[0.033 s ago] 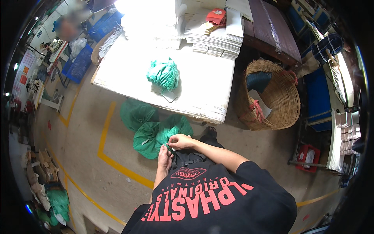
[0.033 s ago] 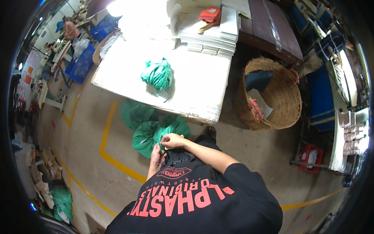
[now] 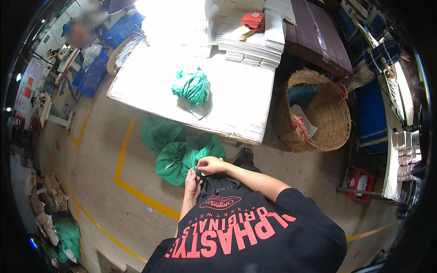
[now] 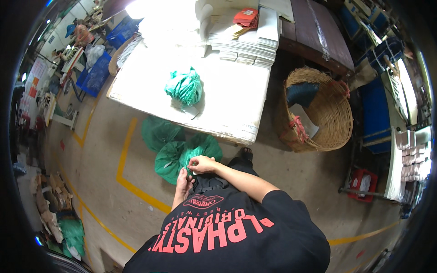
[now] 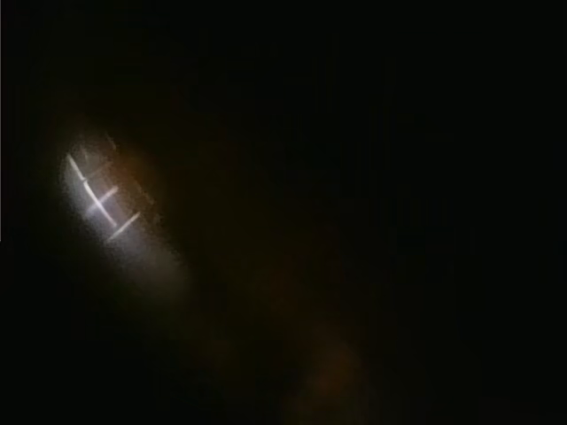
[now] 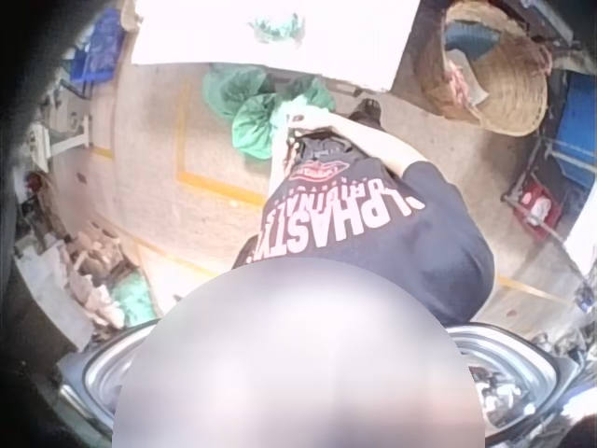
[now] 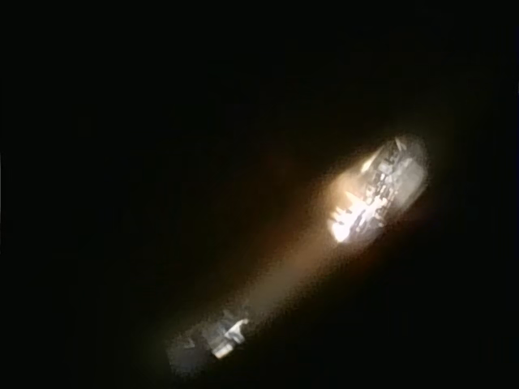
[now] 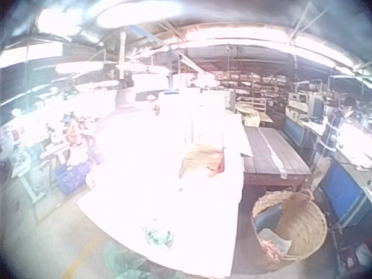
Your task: The person places white shoe last components into a green mesh bag, ties the bag closed, and repeats the process with additional components. The person handles the components by hand and secures the bag using a drawstring.
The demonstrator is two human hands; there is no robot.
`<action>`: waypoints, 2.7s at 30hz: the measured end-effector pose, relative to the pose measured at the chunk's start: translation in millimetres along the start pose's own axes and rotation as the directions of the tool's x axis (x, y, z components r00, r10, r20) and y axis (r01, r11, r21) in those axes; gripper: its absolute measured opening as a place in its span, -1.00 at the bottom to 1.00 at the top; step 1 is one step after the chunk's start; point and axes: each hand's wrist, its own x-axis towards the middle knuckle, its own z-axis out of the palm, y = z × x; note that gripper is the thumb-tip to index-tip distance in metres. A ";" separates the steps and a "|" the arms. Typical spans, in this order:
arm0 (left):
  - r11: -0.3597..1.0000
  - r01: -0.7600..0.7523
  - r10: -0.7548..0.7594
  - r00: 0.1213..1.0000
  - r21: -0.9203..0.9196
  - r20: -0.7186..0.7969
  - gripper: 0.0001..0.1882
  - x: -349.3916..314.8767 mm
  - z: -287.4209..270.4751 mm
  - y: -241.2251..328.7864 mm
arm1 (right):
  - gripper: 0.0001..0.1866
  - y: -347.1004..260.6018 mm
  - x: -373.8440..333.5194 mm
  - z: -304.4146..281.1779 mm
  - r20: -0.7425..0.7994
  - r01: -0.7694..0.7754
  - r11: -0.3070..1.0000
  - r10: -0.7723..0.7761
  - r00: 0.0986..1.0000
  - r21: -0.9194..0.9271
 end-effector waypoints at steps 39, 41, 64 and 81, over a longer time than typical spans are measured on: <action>0.927 -0.031 0.043 0.999 0.374 -0.023 -0.82 36.1 -26.7 -3.8 | -0.71 -9.6 -1.3 -13.6 0.002 -0.088 0.948 0.093 0.996 -0.307; 0.909 -0.081 0.103 0.994 0.408 -0.032 -0.82 38.2 -27.4 -8.8 | -0.71 -8.7 -1.2 -14.0 0.004 -0.071 0.948 0.076 0.997 -0.311; 0.845 0.071 -0.020 0.995 0.530 -0.100 -0.79 31.1 -41.2 -18.6 | -0.67 -3.5 -4.1 -5.4 0.006 -0.207 0.932 0.218 0.976 -0.299; 0.997 0.048 -0.062 0.974 0.068 0.216 -0.72 -31.6 11.2 50.5 | -0.68 8.7 -3.6 -14.0 0.125 -0.372 0.866 0.350 0.928 0.335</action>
